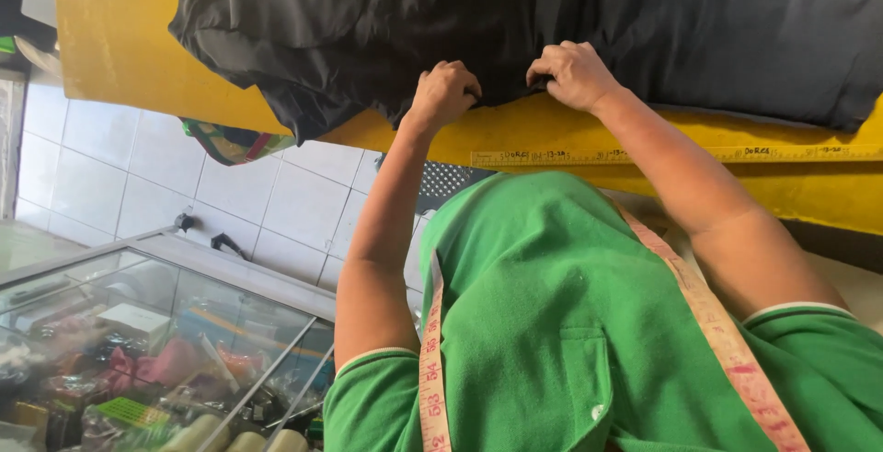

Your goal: Measuring a piece of black fabric with a ruler, trimming it with scissors, and folding it for garment preparation.

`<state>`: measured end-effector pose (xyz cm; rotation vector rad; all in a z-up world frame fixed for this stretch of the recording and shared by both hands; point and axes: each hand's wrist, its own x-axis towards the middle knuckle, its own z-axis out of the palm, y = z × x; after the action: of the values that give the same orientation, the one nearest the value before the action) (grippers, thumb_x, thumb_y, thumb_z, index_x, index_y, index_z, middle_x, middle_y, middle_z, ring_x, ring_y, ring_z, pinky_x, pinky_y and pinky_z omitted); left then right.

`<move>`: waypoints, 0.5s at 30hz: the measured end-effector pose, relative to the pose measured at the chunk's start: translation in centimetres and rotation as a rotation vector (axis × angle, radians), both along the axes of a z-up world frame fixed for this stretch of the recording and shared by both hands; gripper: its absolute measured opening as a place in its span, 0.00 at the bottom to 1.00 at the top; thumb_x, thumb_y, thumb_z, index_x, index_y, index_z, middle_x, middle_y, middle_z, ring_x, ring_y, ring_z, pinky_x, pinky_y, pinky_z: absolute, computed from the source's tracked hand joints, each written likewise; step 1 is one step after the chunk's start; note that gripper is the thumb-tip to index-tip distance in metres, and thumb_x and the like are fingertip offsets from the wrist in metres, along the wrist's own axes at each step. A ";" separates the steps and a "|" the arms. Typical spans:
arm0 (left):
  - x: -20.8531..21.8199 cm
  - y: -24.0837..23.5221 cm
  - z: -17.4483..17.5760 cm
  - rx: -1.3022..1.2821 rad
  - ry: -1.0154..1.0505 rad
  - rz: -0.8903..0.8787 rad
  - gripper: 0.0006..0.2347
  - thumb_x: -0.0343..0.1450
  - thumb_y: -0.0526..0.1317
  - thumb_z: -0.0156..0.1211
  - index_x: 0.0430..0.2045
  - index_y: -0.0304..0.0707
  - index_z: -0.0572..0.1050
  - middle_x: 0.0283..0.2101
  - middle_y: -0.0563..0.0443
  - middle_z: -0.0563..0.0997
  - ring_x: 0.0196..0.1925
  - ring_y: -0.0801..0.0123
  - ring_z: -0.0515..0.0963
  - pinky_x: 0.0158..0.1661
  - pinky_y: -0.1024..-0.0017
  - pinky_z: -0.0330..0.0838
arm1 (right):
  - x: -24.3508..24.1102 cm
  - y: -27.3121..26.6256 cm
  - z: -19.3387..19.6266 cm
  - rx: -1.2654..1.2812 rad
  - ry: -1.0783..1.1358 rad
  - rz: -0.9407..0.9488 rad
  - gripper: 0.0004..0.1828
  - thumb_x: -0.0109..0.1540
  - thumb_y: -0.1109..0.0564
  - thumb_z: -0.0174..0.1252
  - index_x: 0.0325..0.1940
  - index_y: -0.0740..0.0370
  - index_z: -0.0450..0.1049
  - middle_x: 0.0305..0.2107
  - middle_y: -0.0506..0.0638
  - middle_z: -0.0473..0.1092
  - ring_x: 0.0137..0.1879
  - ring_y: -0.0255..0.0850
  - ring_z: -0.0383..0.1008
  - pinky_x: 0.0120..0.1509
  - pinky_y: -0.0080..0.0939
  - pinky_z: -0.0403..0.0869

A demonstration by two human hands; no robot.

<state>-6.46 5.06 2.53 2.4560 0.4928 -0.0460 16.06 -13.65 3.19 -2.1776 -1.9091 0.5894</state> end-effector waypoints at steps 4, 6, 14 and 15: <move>0.7 -0.1 1.4 0.038 -0.044 0.101 0.07 0.67 0.35 0.58 0.30 0.50 0.83 0.40 0.55 0.81 0.46 0.53 0.77 0.39 0.51 0.69 | 0.0 0.0 0.2 0.063 -0.067 0.071 0.16 0.56 0.58 0.60 0.46 0.44 0.81 0.36 0.45 0.72 0.43 0.52 0.72 0.46 0.58 0.67; 1.2 -0.4 1.3 0.070 -0.041 0.159 0.07 0.68 0.33 0.56 0.29 0.49 0.81 0.38 0.55 0.80 0.46 0.55 0.76 0.39 0.54 0.66 | -0.2 0.1 -0.3 0.084 -0.080 0.073 0.14 0.55 0.53 0.64 0.45 0.44 0.81 0.37 0.44 0.74 0.43 0.51 0.72 0.46 0.57 0.67; 4.2 -3.6 2.7 0.359 -0.014 0.233 0.06 0.72 0.27 0.53 0.28 0.40 0.67 0.31 0.44 0.69 0.24 0.48 0.74 0.22 0.54 0.71 | -1.0 0.3 -1.5 0.223 -0.256 0.017 0.17 0.54 0.40 0.77 0.39 0.42 0.79 0.30 0.39 0.71 0.37 0.43 0.73 0.43 0.52 0.68; 4.2 -4.4 2.8 0.359 -0.011 0.239 0.06 0.72 0.27 0.53 0.28 0.40 0.67 0.31 0.44 0.69 0.24 0.48 0.74 0.22 0.54 0.71 | -0.8 0.3 -1.8 0.223 -0.253 0.023 0.17 0.54 0.40 0.77 0.39 0.42 0.79 0.30 0.39 0.71 0.37 0.43 0.73 0.43 0.52 0.68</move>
<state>-2.30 0.66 5.30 2.7206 0.8490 0.1679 15.24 -13.31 1.43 -2.1724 -2.0109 0.0982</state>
